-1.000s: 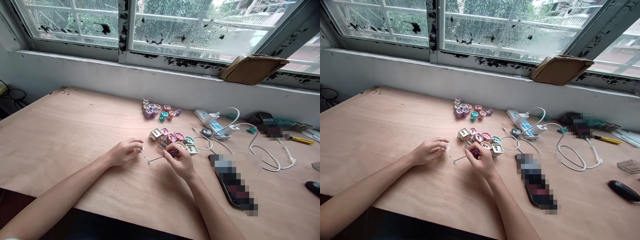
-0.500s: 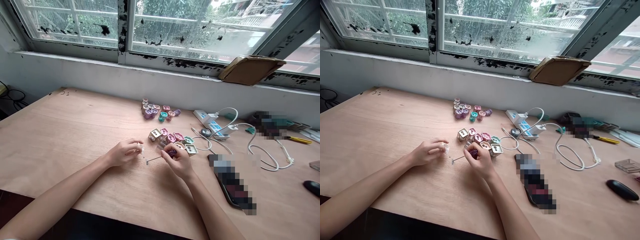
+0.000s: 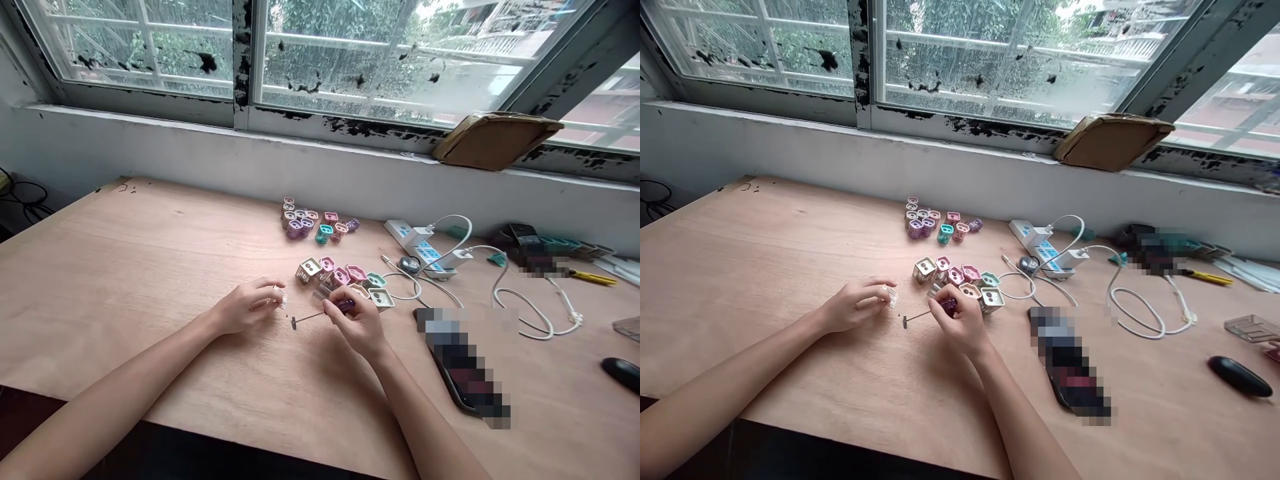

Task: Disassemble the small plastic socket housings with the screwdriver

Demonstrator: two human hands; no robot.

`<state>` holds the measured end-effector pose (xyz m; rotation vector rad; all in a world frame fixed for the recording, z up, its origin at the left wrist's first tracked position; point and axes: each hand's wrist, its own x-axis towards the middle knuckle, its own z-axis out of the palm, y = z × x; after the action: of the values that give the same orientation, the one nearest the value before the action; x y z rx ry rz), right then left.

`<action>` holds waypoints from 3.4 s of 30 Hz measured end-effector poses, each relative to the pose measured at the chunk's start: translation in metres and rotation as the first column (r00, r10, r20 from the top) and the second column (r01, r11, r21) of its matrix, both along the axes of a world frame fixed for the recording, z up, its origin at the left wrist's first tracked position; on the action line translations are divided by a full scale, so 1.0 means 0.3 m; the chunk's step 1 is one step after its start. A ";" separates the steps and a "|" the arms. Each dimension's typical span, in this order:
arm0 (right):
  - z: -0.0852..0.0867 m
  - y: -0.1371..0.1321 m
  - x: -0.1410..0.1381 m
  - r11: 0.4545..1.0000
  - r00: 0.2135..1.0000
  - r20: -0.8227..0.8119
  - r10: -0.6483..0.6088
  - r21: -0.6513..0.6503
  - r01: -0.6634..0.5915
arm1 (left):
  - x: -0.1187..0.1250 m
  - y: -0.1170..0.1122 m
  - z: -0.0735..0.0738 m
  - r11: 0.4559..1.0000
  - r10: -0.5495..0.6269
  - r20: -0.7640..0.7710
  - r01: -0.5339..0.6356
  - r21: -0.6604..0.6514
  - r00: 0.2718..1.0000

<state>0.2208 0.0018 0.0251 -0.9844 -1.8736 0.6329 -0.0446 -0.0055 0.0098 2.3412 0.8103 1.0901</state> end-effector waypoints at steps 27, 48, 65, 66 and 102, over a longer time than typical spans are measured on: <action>-0.014 0.013 0.022 0.934 0.836 -0.549 0.012 -0.293 -0.205 | 0.004 -0.021 -0.027 0.980 0.067 0.166 -0.034 -0.195 0.984; -0.067 0.032 0.020 0.978 0.972 -0.226 0.072 -0.175 -0.113 | 0.000 -0.013 -0.028 0.970 0.136 0.215 -0.085 -0.229 0.967; -0.055 0.043 0.034 0.992 0.990 0.071 0.123 -0.048 -0.120 | 0.000 -0.018 -0.022 0.935 0.161 0.196 -0.086 -0.344 0.967; -0.053 0.042 0.032 0.992 0.990 0.064 0.121 -0.050 -0.118 | 0.000 -0.018 -0.022 0.934 0.159 0.198 -0.082 -0.347 0.967; -0.063 0.017 0.005 0.985 0.997 0.016 0.077 -0.158 -0.073 | -0.002 -0.020 -0.009 0.949 0.174 0.152 -0.124 -0.289 0.973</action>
<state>0.2223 0.0068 0.0063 -1.0285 -1.9101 0.8286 -0.0451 -0.0116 0.0072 1.9479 1.0153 1.1432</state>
